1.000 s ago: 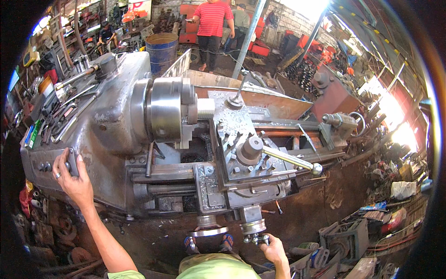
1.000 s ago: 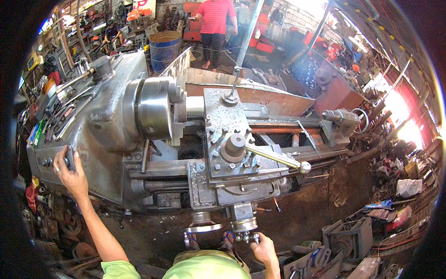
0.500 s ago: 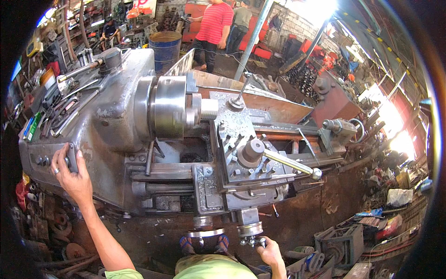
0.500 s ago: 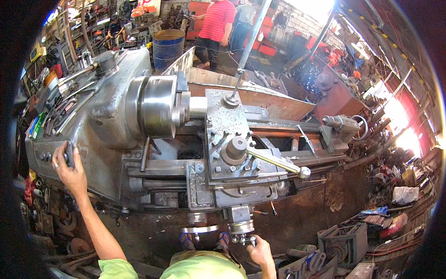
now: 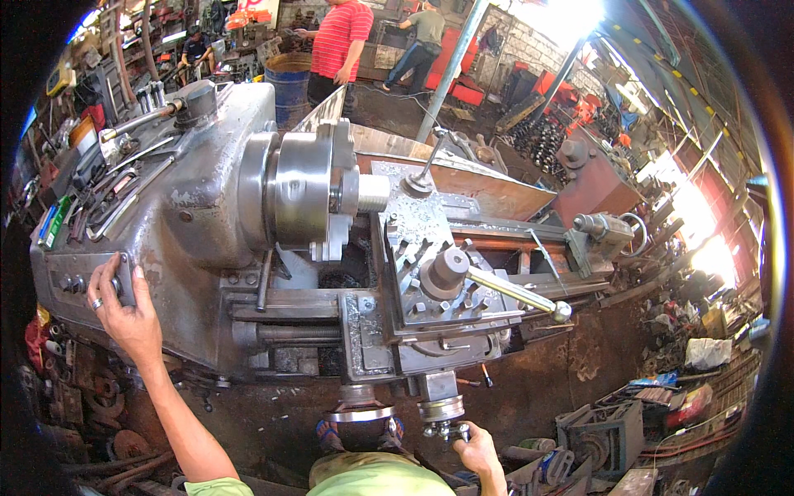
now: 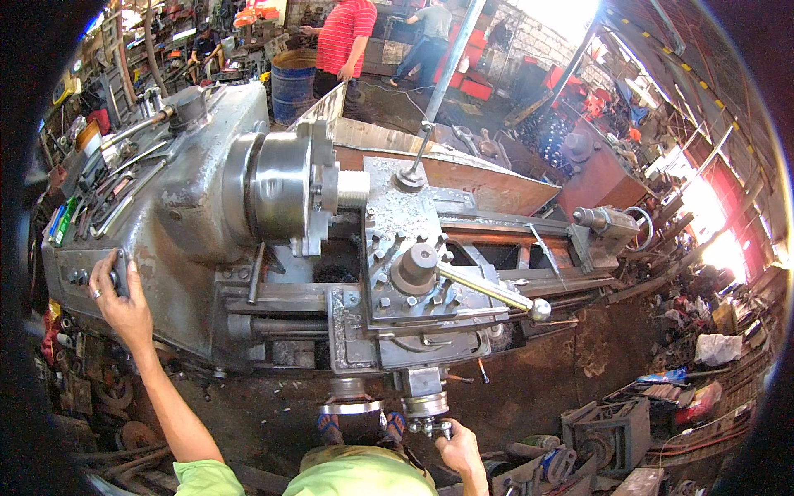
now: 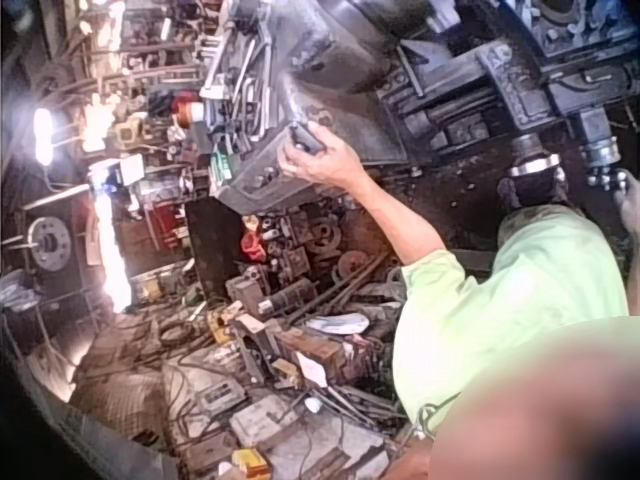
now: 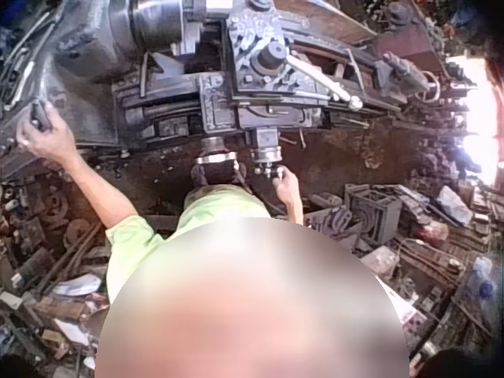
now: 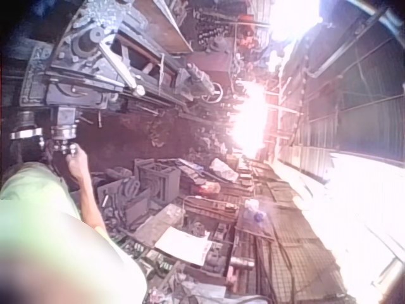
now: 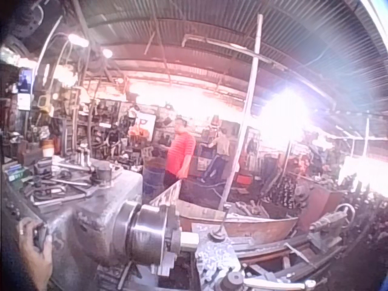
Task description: The person operates a metal lathe, using both hands to turn control wheels and levers while a cylindrical metal workpiece rotates in the chuck. The person repeatedly adjusts the tool carriage and cross-slide, then repositions hands on the control panel and wheels throughout the clip.
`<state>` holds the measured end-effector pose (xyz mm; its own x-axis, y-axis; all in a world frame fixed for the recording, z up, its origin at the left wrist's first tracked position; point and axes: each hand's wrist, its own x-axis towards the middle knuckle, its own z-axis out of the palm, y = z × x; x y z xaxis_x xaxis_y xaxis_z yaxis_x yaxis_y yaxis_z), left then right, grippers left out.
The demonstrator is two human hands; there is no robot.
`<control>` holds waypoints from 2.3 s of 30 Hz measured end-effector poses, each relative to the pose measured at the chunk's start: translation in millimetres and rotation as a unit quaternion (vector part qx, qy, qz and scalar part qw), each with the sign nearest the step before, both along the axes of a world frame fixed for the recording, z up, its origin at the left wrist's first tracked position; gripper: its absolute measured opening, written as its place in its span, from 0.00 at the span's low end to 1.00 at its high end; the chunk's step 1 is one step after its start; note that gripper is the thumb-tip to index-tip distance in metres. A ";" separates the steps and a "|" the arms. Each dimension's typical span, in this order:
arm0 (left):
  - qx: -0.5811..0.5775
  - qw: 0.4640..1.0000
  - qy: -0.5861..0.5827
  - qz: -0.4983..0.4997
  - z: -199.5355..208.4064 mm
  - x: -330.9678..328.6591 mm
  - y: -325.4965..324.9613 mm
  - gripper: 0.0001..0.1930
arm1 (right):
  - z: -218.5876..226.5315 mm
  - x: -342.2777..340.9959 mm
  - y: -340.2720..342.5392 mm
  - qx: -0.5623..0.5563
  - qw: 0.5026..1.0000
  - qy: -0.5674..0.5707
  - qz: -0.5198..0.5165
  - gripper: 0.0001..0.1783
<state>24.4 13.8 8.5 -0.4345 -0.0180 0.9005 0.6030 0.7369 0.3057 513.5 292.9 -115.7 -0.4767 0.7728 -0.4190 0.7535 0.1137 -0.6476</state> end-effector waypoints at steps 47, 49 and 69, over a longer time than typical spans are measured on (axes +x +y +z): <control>-0.006 0.998 -0.015 -0.054 6.9 5.8 -6.0 0.14 | -109.1 -15.3 -46.3 0.085 0.992 -0.066 -0.066 0.19; 0.002 0.998 -0.018 -0.067 7.0 4.9 -6.9 0.13 | -89.3 -14.3 -52.5 0.073 0.995 -0.028 -0.067 0.22; 0.013 0.998 -0.023 -0.061 4.6 6.7 -4.4 0.14 | -68.5 -24.0 -68.9 0.042 0.988 0.001 -0.149 0.34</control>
